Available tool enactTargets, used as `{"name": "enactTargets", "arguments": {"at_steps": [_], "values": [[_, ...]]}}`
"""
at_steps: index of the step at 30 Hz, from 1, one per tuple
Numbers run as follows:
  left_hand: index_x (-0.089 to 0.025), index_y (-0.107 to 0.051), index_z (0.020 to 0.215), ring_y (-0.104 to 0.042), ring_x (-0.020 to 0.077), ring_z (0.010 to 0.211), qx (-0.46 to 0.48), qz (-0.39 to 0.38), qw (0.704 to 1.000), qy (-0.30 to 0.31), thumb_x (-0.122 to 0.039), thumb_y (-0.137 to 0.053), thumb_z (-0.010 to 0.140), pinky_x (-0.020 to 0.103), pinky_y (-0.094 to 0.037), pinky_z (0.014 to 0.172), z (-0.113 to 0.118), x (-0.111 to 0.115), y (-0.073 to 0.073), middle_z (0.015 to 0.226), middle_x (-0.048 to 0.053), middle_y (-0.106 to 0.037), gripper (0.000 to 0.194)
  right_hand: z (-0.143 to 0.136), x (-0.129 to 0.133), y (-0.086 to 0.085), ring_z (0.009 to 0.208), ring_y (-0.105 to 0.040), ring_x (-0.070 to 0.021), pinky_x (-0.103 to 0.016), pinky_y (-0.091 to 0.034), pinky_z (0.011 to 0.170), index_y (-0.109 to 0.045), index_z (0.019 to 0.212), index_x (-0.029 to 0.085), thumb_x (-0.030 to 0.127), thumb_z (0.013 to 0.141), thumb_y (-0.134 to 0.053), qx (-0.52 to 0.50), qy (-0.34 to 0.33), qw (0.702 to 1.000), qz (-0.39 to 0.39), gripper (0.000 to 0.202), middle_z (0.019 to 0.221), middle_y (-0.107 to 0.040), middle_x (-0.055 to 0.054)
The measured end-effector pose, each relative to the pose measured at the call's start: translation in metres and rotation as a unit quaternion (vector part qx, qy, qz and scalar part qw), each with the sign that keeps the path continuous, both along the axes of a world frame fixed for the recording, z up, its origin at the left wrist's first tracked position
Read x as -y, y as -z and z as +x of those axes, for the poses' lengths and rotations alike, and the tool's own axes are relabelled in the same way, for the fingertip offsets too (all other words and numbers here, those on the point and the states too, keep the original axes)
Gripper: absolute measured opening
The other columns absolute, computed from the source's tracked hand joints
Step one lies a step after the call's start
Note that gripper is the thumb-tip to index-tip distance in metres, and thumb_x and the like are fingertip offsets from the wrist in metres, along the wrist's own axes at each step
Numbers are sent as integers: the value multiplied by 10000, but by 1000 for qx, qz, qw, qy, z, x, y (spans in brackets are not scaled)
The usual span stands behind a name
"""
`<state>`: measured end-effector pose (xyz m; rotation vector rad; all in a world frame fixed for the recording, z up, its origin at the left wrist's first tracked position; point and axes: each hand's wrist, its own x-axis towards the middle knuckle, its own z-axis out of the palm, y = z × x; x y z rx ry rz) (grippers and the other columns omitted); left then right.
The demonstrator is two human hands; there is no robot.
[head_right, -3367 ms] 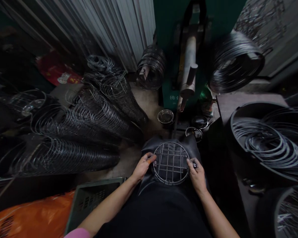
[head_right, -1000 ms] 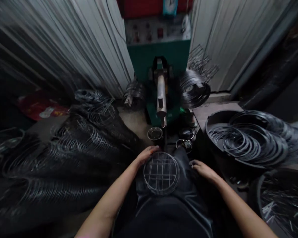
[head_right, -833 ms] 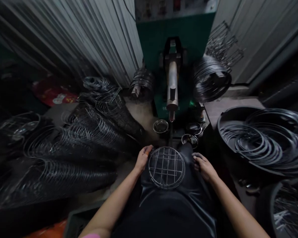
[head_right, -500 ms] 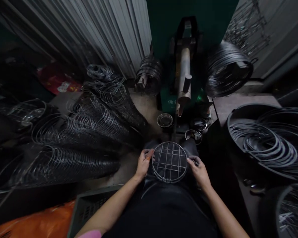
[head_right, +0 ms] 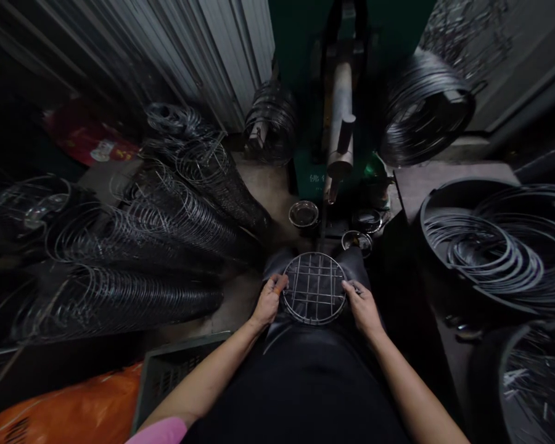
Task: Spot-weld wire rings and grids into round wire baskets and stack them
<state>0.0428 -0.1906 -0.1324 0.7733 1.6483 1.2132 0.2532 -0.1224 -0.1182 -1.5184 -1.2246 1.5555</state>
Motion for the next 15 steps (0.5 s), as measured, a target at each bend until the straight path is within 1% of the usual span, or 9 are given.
{"name": "enactTargets", "arguments": {"at_steps": [4, 6, 8, 10, 11, 12, 13, 15], "values": [[-186, -452, 704, -436, 108, 689, -2, -14, 1000, 5, -525, -431, 787, 207, -371, 688, -1, 1, -2, 676, -35, -460, 350, -2, 0, 0, 569, -449, -123, -219, -372, 541, -530, 629, 174, 534, 672, -611, 12, -5, 1000, 12, 372, 588, -490, 20], [-186, -450, 696, -447, 112, 695, 0, -14, 1000, 5, -534, -438, 781, 211, -377, 691, 0, 2, -1, 675, -34, -469, 359, -1, 1, -1, 588, -483, -136, -228, -393, 562, -543, 634, 175, 547, 669, -605, 19, -16, 1000, 6, 379, 601, -523, 12], [-183, -465, 699, -469, 119, 712, 3, -15, 1000, 2, -545, -453, 772, 214, -387, 698, 0, 4, -1, 685, -27, -490, 369, 3, 1, -4, 605, -521, -153, -242, -416, 582, -569, 639, 175, 558, 672, -593, 24, -41, 999, -9, 385, 609, -560, 2], [-177, -503, 744, -500, 132, 742, 13, -22, 1000, -14, -556, -477, 758, 222, -402, 713, 1, 7, 0, 715, -13, -525, 380, 11, -6, -8, 614, -547, -168, -255, -431, 595, -598, 613, 173, 551, 662, -604, 41, -65, 997, 2, 381, 601, -587, -6], [-175, -525, 788, -518, 141, 761, 23, -29, 999, -27, -560, -492, 749, 228, -411, 724, 1, 8, 0, 737, -5, -546, 389, 16, -14, -9, 627, -558, -175, -259, -435, 605, -617, 609, 171, 537, 652, -618, 54, -62, 996, 23, 369, 604, -603, -12], [-175, -542, 865, -537, 149, 787, 38, -35, 998, -41, -557, -516, 737, 236, -419, 748, 1, 9, 1, 771, 3, -569, 404, 22, -26, -11, 645, -568, -182, -263, -439, 616, -637, 622, 169, 520, 644, -633, 67, -42, 996, 52, 352, 620, -620, -19], [-178, -541, 946, -553, 157, 824, 56, -27, 997, -52, -552, -525, 736, 244, -422, 786, 1, 10, 2, 804, 10, -588, 430, 27, -43, -13, 664, -576, -187, -265, -443, 624, -657, 654, 166, 502, 638, -643, 75, -6, 994, 85, 337, 647, -638, -27], [-190, -507, 1083, -578, 176, 885, 83, -19, 994, -64, -549, -559, 716, 263, -431, 829, 3, 9, 4, 856, 23, -616, 516, 36, -89, -18, 680, -586, -190, -267, -451, 614, -680, 758, 155, 483, 636, -644, 72, 98, 982, 146, 352, 697, -659, -43]]}}
